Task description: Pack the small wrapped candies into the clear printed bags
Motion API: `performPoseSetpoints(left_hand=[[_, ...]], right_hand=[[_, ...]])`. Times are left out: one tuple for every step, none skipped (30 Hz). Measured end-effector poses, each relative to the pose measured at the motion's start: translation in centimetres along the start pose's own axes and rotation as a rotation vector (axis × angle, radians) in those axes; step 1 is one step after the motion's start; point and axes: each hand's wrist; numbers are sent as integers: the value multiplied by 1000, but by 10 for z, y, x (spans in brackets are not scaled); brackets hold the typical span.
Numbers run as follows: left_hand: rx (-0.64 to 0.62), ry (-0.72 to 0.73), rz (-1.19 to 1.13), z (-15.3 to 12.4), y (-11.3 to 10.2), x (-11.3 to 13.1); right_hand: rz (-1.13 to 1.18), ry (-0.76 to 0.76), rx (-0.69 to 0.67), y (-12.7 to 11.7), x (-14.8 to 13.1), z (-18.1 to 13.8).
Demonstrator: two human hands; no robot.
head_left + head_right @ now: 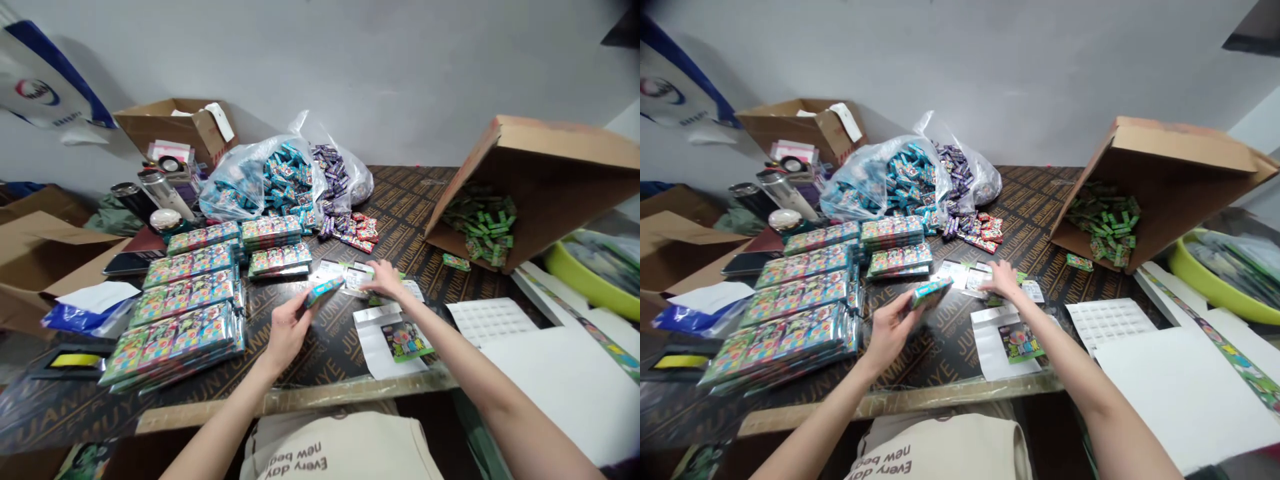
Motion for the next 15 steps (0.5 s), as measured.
performPoseSetpoints(left_hand=[[37, 109, 126, 12, -3, 0], [61, 203, 245, 24, -5, -2], [72, 269, 350, 38, -5, -7], [71, 288, 437, 50, -3, -15], [63, 255, 496, 63, 0, -24], [49, 185, 517, 73, 4, -35], [33, 99, 509, 83, 8, -45], [19, 25, 486, 91, 12, -55], [7, -32, 457, 97, 16, -64], [-2, -68, 429, 101, 19, -70], [-7, -87, 403, 104, 21, -73], [-11, -101, 376, 105, 23, -74], [-17, -123, 343, 104, 24, -72], [-18, -144, 318, 101, 24, -67], [-44, -169, 266, 96, 24, -60]], right_hand=[[-54, 34, -16, 1, 12, 5], [-73, 57, -28, 3, 22, 8], [-65, 61, -26, 4, 29, 11], [-44, 52, -9, 5, 33, 13], [-23, 39, 13, 5, 35, 15], [5, 24, 37, 3, 36, 17], [38, 7, 62, 0, 36, 19], [73, -9, 86, -5, 34, 21], [101, -21, 109, -12, 32, 23], [141, -40, 137, -22, 29, 24], [200, -75, 170, -33, 24, 24], [278, -131, 203, -44, 18, 21], [366, -207, 220, -56, 10, 17], [456, -304, 215, -67, 1, 10], [516, -406, 174, -76, -10, 2]])
Point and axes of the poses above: each hand's wrist, its own z-axis towards the middle knuckle, its own y-axis out of the palm, x = y × z, and after that the axes turned 7 degrees about z, right-handed
